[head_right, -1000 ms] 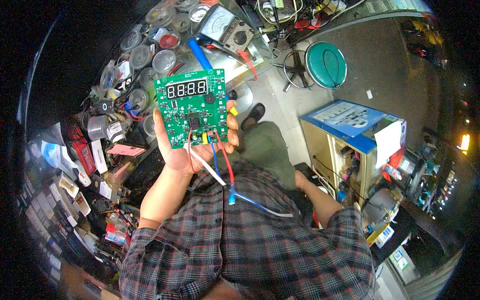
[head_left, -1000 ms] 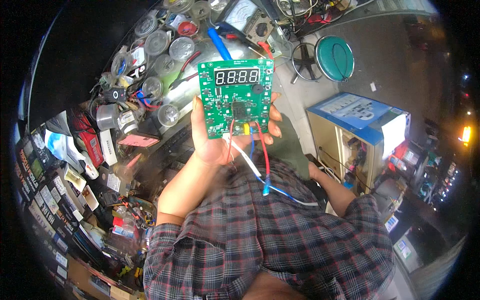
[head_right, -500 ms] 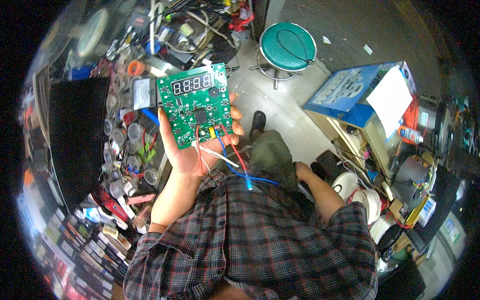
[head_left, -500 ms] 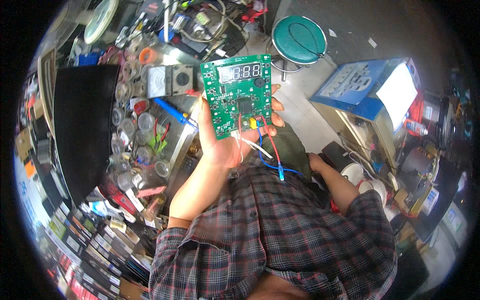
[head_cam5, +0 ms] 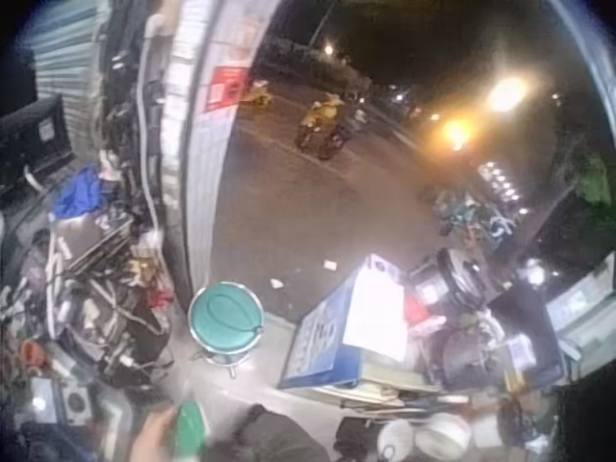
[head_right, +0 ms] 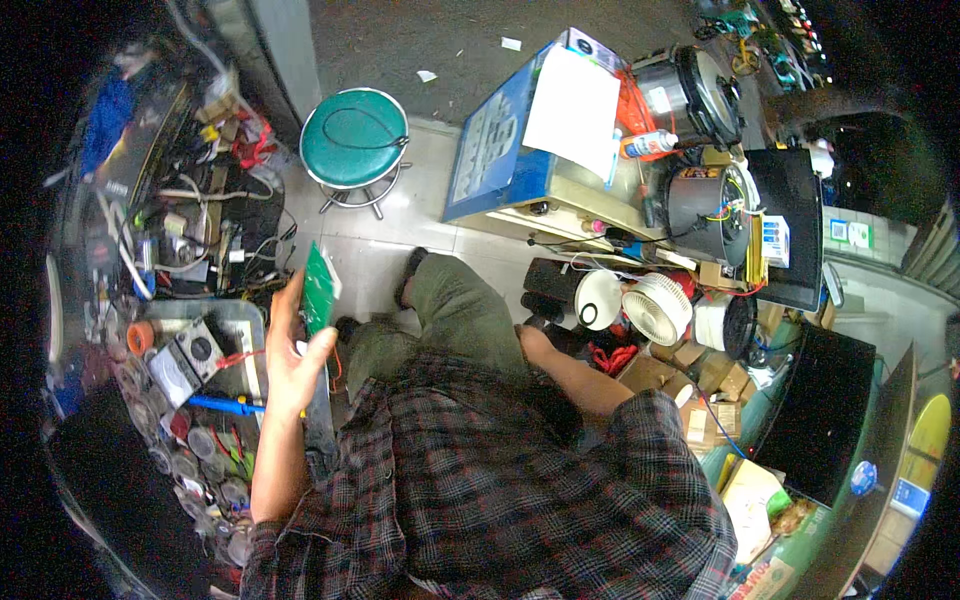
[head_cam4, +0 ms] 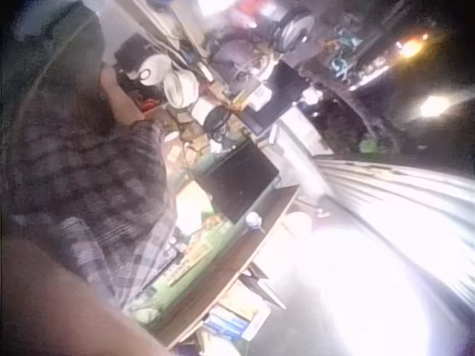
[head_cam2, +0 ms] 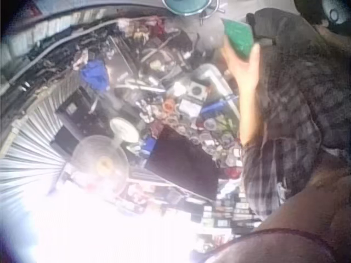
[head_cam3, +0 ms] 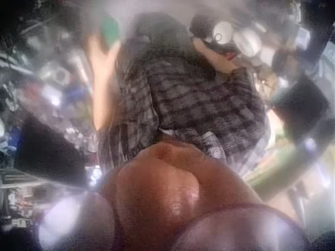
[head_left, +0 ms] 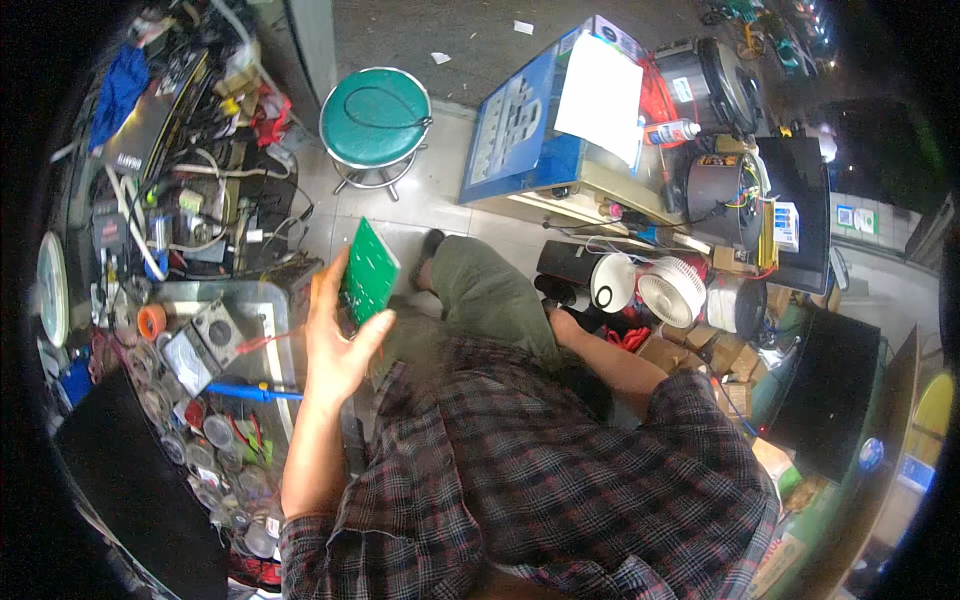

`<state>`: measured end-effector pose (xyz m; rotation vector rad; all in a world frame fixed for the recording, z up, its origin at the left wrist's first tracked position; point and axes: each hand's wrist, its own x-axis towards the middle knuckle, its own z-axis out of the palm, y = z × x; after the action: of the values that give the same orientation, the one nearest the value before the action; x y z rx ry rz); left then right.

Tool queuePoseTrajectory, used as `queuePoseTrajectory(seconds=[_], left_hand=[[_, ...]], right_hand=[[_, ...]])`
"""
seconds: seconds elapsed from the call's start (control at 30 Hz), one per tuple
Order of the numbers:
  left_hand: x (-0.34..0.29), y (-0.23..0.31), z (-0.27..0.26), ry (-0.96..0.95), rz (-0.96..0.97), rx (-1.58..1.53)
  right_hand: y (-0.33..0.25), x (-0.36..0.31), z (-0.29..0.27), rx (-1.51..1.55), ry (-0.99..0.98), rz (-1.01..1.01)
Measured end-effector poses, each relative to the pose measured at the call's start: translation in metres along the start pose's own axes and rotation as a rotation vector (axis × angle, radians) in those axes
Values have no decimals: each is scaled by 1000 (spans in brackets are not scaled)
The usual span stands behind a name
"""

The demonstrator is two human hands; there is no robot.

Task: The person solders wires to a green circuit board using a soldering iron and solder wire. They connect red and white wires, then test the board with a multimeter. Finally, the board is flipped to show a digital display reading 8.8.8.

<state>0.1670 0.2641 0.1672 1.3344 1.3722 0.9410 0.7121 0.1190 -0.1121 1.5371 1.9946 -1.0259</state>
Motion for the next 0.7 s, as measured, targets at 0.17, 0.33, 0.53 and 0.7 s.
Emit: queuePoseTrajectory(seconds=[0.17, 0.33, 0.53, 0.7], left_hand=[[23, 13, 42, -126, 49, 222], [77, 74, 140, -47, 209, 486], [171, 162, 225, -48, 527, 588], [208, 190, 256, -108, 646, 544]], right_hand=[[64, 12, 25, -1, -335, 81], [-19, 29, -107, -181, -283, 113], [-77, -29, -310, 972, 403, -72], [-103, -67, -394, 1594, 619, -421]])
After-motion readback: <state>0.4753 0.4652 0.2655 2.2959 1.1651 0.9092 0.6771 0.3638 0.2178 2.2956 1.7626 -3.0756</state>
